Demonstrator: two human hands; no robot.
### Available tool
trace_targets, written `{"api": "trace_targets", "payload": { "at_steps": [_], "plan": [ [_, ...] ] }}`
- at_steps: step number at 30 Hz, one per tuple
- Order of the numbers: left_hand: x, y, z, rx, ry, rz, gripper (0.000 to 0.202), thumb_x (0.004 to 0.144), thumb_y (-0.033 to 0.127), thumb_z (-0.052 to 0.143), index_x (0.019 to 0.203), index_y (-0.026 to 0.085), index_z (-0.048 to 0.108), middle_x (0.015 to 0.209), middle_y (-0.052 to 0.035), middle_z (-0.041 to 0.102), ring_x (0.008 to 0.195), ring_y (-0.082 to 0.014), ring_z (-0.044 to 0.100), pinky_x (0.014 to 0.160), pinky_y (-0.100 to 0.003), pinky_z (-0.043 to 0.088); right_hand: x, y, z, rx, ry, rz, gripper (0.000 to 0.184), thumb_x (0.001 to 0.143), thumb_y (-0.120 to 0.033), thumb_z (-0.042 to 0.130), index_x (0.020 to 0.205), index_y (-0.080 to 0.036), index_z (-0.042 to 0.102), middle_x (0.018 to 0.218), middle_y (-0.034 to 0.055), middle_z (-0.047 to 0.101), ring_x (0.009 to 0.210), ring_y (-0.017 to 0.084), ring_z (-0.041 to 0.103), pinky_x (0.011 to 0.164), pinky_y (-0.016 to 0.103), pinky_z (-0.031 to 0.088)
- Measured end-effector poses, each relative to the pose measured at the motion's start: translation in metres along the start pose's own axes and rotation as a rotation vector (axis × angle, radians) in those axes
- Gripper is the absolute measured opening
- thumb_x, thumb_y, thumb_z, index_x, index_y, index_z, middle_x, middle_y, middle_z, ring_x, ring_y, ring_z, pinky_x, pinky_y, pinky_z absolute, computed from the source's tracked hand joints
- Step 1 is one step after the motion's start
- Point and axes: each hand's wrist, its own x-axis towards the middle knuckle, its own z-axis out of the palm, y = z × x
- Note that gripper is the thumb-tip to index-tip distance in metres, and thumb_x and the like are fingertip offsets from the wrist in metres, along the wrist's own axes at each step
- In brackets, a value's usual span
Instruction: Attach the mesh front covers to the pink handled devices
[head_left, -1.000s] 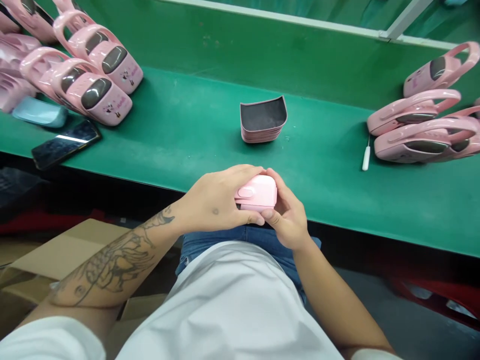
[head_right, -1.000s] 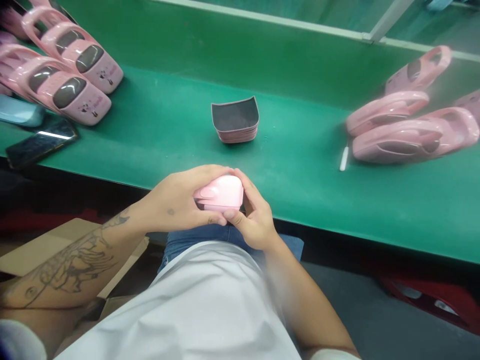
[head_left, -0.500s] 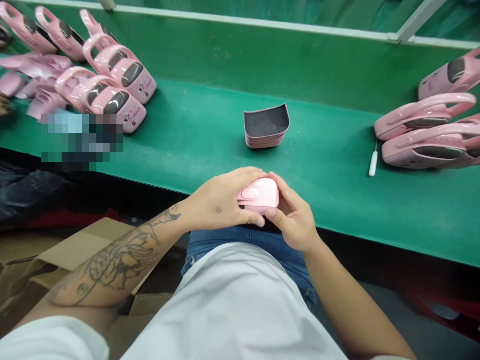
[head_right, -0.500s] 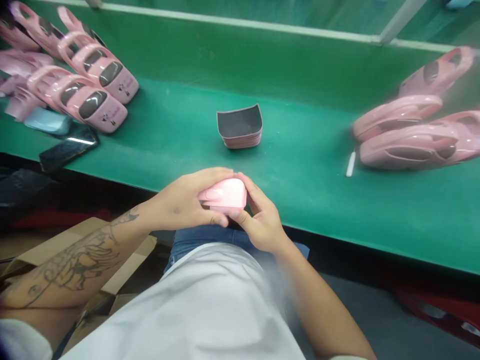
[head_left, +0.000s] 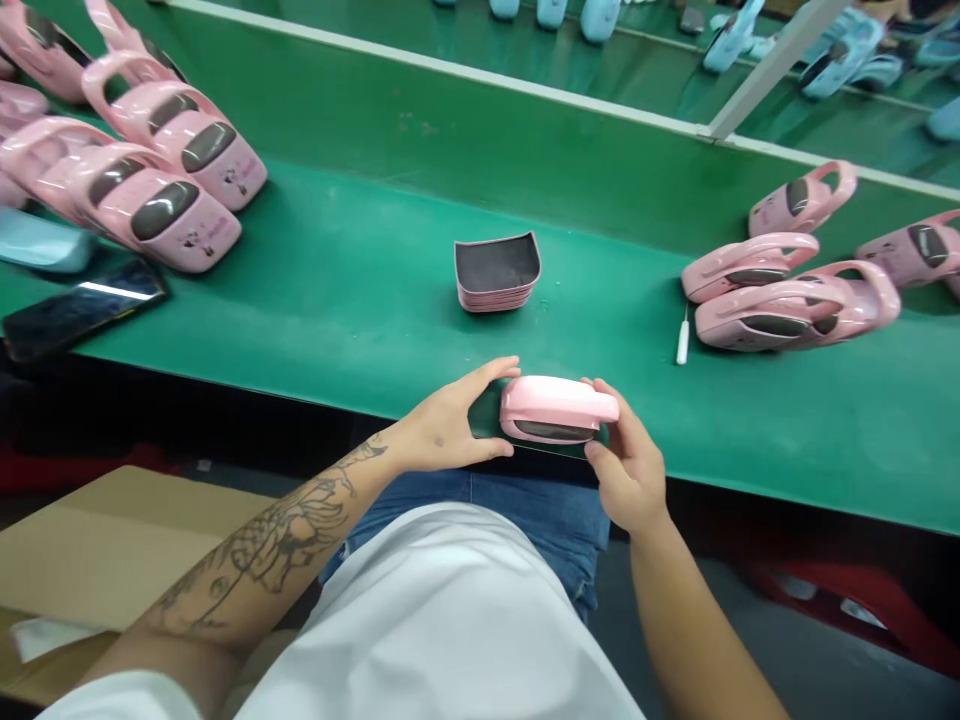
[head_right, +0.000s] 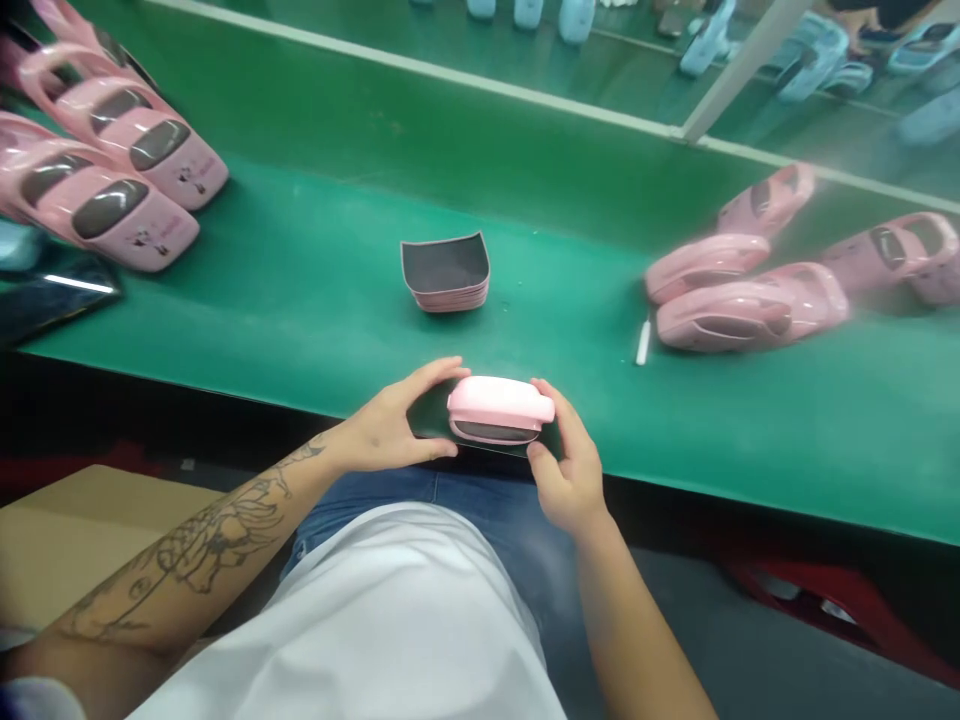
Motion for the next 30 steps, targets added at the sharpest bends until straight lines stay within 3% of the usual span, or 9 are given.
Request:
{"api": "trace_targets", "payload": {
  "at_steps": [4,7,10,13,15,20,25,28,30],
  "plan": [
    [0.002,-0.002,0.002,0.057,0.062,0.090,0.091,0.077,0.028,0.087,0.157,0.022,0.045,0.158,-0.0155,0.054,0.145,-0.0311,0.055,0.124,-0.047,0.044,-0.008,0.004,0.000,0.065,0.023,0.010,0.078,0.095,-0.030,0.065,0.165,-0.024,0.033,0.165,0.0158,0.047,0.153,0.034,0.046,0.126,0.059,0.038],
    [-0.007,-0.009,0.000,0.015,0.318,0.100,0.045,0.085,0.027,0.080,0.129,0.020,0.069,0.128,-0.0119,0.074,0.120,-0.0256,0.071,0.107,-0.040,0.058,-0.009,0.001,0.006,0.082,0.068,0.001,0.077,0.096,-0.031,0.064,0.165,-0.025,0.032,0.165,0.0162,0.047,0.152,0.033,0.047,0.125,0.058,0.040],
    [-0.019,-0.017,-0.006,0.056,0.595,-0.033,0.007,0.090,0.027,0.076,0.092,0.020,0.078,0.093,-0.0042,0.080,0.087,-0.0189,0.076,0.087,-0.032,0.061,-0.007,-0.005,0.013,-0.032,0.210,-0.136,0.078,0.092,-0.030,0.066,0.164,-0.027,0.036,0.164,0.0151,0.047,0.148,0.036,0.051,0.122,0.063,0.043],
    [-0.026,-0.022,-0.017,0.107,0.707,-0.157,0.010,0.090,0.031,0.078,0.089,0.021,0.081,0.087,-0.0013,0.082,0.080,-0.0180,0.076,0.082,-0.031,0.061,-0.003,-0.013,0.020,-0.227,0.326,-0.331,0.083,0.086,-0.028,0.072,0.162,-0.031,0.039,0.163,0.0135,0.045,0.145,0.041,0.051,0.119,0.069,0.042],
    [-0.027,-0.024,-0.028,0.117,0.722,-0.154,0.013,0.092,0.032,0.076,0.089,0.022,0.083,0.088,-0.0013,0.083,0.084,-0.0193,0.078,0.084,-0.031,0.062,0.000,-0.016,0.025,-0.274,0.320,-0.362,0.087,0.085,-0.030,0.075,0.163,-0.033,0.037,0.163,0.0137,0.044,0.145,0.042,0.050,0.118,0.070,0.043],
    [-0.019,-0.038,-0.060,-0.036,0.785,-0.099,0.019,0.096,0.035,0.070,0.095,0.020,0.082,0.091,-0.0050,0.083,0.085,-0.0209,0.080,0.089,-0.036,0.065,0.005,-0.006,0.030,0.000,0.174,-0.156,0.095,0.088,-0.039,0.077,0.166,-0.032,0.024,0.167,0.0180,0.038,0.147,0.040,0.051,0.116,0.065,0.047],
    [-0.018,-0.074,-0.102,-0.215,1.022,-0.040,0.035,0.092,0.043,0.073,0.114,0.017,0.075,0.110,-0.0108,0.081,0.098,-0.0243,0.081,0.096,-0.045,0.066,0.012,0.008,0.022,0.086,0.033,0.002,0.116,0.076,-0.045,0.091,0.167,-0.028,0.021,0.172,0.0219,0.030,0.152,0.038,0.047,0.115,0.061,0.050],
    [-0.027,-0.089,-0.125,-0.232,1.132,-0.049,0.047,0.087,0.043,0.078,0.126,0.017,0.069,0.126,-0.0149,0.077,0.108,-0.0250,0.079,0.095,-0.041,0.065,0.015,0.003,0.020,0.043,0.016,0.060,0.112,0.071,-0.043,0.094,0.163,-0.026,0.033,0.163,0.0203,0.048,0.144,0.037,0.057,0.110,0.058,0.055],
    [-0.036,-0.093,-0.137,-0.195,1.138,-0.125,0.050,0.083,0.042,0.081,0.124,0.017,0.067,0.123,-0.0152,0.077,0.101,-0.0234,0.079,0.086,-0.036,0.066,0.017,-0.004,0.020,-0.009,0.015,0.150,0.102,0.070,-0.044,0.093,0.158,-0.028,0.044,0.150,0.0163,0.063,0.127,0.035,0.069,0.102,0.053,0.062]
  ]
}}
